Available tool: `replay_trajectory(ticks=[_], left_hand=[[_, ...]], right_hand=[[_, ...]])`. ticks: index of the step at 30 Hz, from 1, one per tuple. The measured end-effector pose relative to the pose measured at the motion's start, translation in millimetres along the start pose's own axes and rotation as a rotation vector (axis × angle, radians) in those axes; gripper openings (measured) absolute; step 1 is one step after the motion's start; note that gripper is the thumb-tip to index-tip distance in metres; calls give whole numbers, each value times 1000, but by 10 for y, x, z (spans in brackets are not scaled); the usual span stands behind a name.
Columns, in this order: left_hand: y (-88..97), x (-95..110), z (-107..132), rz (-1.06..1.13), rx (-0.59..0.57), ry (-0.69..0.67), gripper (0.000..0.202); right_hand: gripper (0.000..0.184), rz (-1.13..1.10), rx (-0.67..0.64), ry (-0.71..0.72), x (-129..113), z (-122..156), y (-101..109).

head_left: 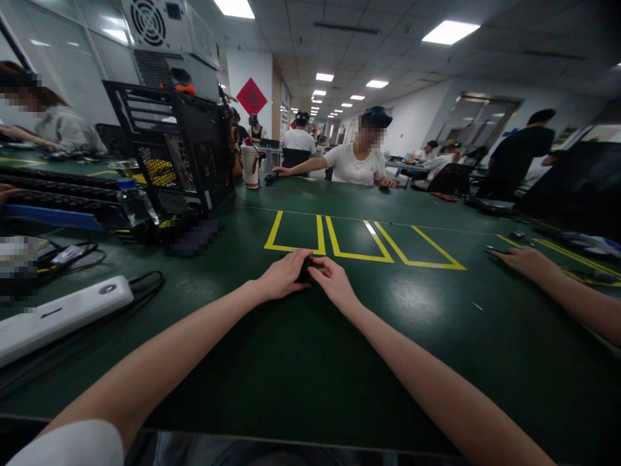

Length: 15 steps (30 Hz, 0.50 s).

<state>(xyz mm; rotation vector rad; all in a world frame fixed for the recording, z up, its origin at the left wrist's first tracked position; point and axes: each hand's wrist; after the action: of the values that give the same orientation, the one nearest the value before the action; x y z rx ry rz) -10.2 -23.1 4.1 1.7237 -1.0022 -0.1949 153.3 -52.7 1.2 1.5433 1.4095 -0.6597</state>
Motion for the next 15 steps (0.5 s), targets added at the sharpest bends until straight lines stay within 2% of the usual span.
replay_trajectory(ticks=[6,15], left_hand=[[6,-60,140,84,82,0,65],[-21,-82,137,174,88,63,64]], right_hand=[[24,4,1,40,-42,57,-97],[22,-58,0,56,-32,73,-92]])
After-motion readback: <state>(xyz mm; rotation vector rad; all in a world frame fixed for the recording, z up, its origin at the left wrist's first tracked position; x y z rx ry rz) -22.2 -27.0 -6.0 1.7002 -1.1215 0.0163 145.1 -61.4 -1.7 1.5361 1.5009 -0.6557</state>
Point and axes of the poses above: each hand's wrist, its own z-axis away from the middle knuckle, its own y-axis out of the back of the hand, x = y × z, and after that the axes turned 9 degrees about y, right-handed
